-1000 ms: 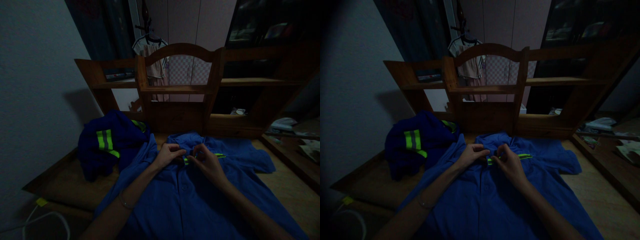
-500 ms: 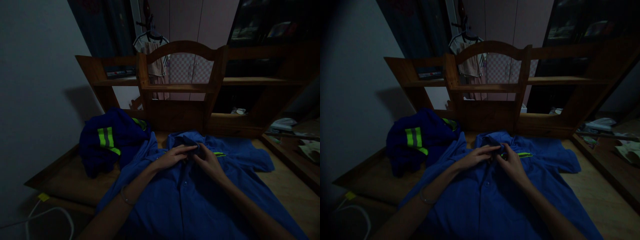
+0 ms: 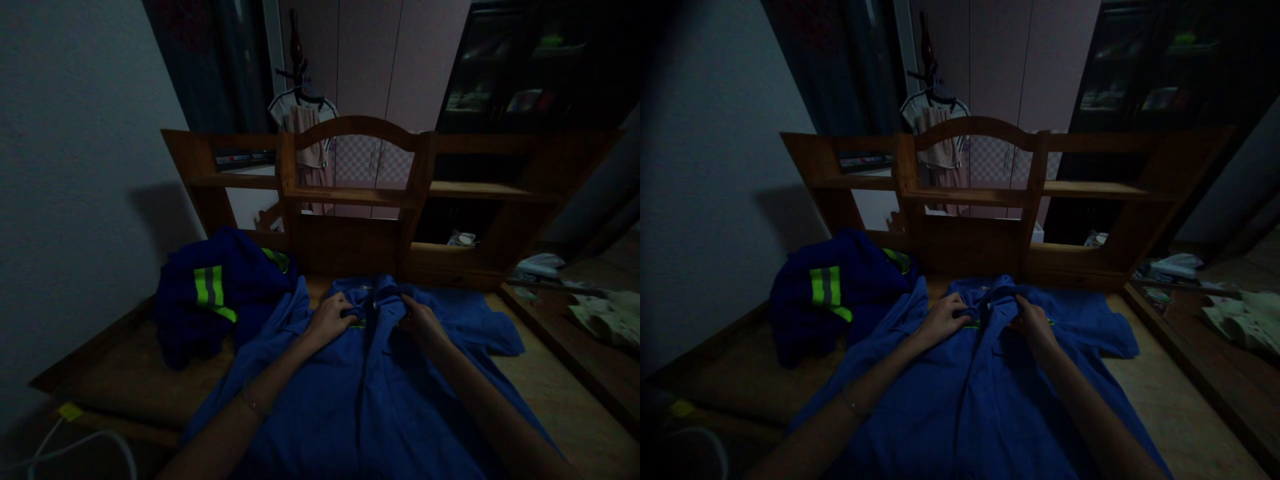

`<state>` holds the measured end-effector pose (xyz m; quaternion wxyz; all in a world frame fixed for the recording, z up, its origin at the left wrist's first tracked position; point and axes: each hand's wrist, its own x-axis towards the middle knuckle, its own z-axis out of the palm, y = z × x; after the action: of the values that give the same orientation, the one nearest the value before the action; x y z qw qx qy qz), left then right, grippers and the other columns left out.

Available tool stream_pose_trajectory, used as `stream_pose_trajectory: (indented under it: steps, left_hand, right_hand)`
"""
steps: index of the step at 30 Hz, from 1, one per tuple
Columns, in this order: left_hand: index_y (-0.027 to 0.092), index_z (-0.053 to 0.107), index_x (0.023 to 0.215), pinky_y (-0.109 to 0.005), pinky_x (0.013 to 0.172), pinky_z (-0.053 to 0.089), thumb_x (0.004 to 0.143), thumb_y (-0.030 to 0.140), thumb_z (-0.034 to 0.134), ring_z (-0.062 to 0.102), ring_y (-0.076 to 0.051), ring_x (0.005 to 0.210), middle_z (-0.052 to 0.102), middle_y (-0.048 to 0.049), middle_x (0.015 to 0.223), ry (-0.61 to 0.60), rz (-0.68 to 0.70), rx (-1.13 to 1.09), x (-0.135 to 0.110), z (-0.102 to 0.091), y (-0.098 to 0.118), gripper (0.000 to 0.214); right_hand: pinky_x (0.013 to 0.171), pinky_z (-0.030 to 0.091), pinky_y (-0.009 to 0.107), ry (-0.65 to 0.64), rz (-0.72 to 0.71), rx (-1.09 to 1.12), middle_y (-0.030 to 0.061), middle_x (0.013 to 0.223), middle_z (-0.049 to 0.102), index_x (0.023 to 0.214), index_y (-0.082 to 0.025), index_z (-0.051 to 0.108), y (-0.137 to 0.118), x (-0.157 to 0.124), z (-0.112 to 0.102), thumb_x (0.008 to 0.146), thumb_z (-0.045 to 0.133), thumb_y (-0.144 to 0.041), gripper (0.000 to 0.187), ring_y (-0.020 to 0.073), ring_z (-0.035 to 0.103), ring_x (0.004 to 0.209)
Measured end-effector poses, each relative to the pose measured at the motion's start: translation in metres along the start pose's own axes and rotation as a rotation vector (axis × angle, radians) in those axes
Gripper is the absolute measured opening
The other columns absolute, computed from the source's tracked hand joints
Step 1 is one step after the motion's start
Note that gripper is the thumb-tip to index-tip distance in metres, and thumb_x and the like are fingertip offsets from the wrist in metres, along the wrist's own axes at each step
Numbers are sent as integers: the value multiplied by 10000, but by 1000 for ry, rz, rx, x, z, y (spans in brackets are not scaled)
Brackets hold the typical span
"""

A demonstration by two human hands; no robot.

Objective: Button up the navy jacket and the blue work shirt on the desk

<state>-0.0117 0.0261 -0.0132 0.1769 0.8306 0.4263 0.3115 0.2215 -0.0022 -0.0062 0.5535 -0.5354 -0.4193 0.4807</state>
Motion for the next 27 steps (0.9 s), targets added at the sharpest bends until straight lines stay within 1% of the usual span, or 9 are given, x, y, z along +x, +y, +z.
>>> stream_pose_trajectory:
  steps: [3,7,11,14,16,18,21,23,27]
  left_hand:
    - [202,710,859,-273,771,414,797,321,616,568,-166,842,595,-36,887,227,-164,8,20,-4,-3,164]
    - [196,683,931,-281,791,413,841,264,543,582,-186,876,609,-63,918,533,-364,-12,65,-25,-5,180]
    - [169,630,1040,-322,878,402,898,228,422,558,-219,991,593,-109,1009,631,-385,-22,102,-44,0,259]
    - [187,612,1107,-296,939,398,871,162,462,541,-188,1061,576,-89,1111,542,-260,-57,103,-37,7,280]
    - [211,564,1204,-289,990,380,827,105,509,508,-177,1133,500,-77,1257,443,-107,-88,89,-23,13,396]
    - [226,494,1287,-316,1011,376,822,98,507,493,-184,1156,427,-82,1330,394,-12,-121,66,-7,18,483]
    - [211,530,1227,-318,899,453,871,216,484,574,-172,978,538,-79,1155,352,-57,-205,34,13,21,359]
    - [185,600,1085,-300,811,474,873,343,502,595,-167,857,605,-62,986,251,-95,-284,20,21,19,282]
    - [143,606,957,-280,724,470,744,511,630,606,-179,796,643,-55,859,60,-244,-456,12,24,8,426]
  right_hand:
    - [564,569,345,-8,45,107,54,557,595,621,-194,517,-15,14,5,727,629,-450,299,197,615,525]
    - [694,586,356,49,-59,176,103,738,661,755,-176,551,-50,36,21,796,550,-447,274,218,671,694]
    - [790,568,353,73,-207,155,93,887,667,832,-180,531,-79,56,37,869,436,-499,335,202,661,877]
    - [918,499,388,19,-283,60,82,1043,652,902,-178,586,-75,52,45,811,569,-451,288,219,576,1088]
    - [1012,411,413,-34,-351,-71,75,1125,629,970,-178,624,-56,35,47,730,678,-338,293,232,509,1177]
    - [1048,356,432,-89,-473,-321,94,1179,599,1061,-164,622,-31,12,46,733,662,-261,344,241,495,1187]
    - [1020,381,437,-142,-636,-670,115,1224,549,1188,-154,554,3,-21,38,824,528,-207,369,233,505,1159]
    - [1015,390,421,-169,-679,-734,107,1236,523,1230,-173,513,18,-34,30,835,502,-175,396,221,497,1158]
    - [994,403,427,-166,-675,-753,94,1218,515,1205,-198,514,26,-36,16,826,530,-181,379,230,498,1138]
